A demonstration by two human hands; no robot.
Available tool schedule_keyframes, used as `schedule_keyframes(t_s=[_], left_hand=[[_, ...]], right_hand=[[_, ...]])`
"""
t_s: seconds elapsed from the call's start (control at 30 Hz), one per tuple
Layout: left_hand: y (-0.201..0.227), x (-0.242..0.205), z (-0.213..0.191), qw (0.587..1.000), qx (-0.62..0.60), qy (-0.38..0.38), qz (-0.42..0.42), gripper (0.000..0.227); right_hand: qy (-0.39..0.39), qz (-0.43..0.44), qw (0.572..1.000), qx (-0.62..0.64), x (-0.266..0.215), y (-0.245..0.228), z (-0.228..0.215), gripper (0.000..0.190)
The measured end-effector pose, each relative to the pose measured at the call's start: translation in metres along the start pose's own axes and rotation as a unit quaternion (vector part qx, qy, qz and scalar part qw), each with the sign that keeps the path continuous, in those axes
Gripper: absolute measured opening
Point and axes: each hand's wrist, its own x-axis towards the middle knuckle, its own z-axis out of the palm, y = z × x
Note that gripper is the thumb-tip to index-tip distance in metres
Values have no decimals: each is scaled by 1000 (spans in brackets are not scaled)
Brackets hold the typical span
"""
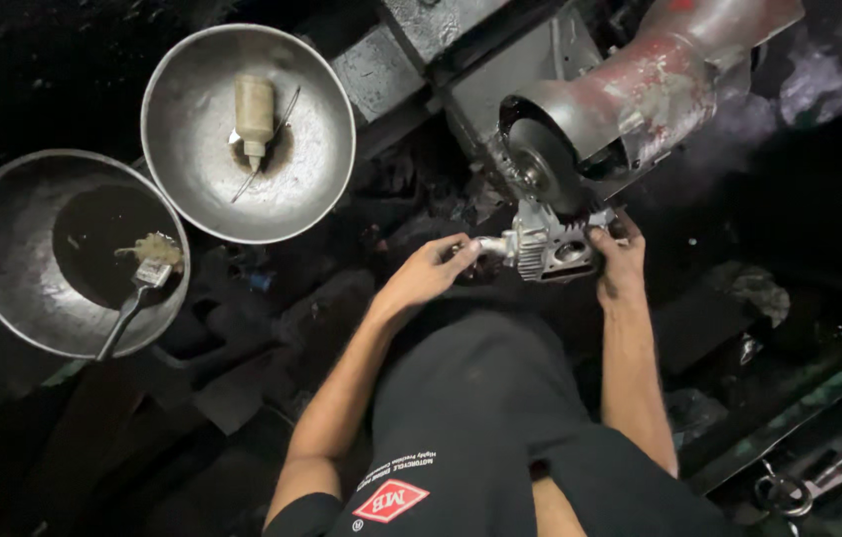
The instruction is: The person scrubs a metal engine part with a brush in a liquid-filled bowl, then uses a bench grinder to smooth the part's surfaces. The person rotates the part to grind different sides and edges.
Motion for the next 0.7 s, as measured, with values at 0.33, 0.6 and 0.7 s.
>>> schedule_keyframes(t_s=[0.33, 0.6, 0.7], left_hand=[[13, 13, 23, 975, 124, -102, 152, 118], [-20, 23, 72, 970, -109, -166, 143, 130], [-26, 21, 73, 962, -154, -174, 141, 129]], right_hand=[[-170, -354, 847, -358, -94, -93, 15, 76], [-188, -398, 805, -398, -131, -105, 20, 88], [-237, -302, 903, -191, -126, -88, 10, 104]])
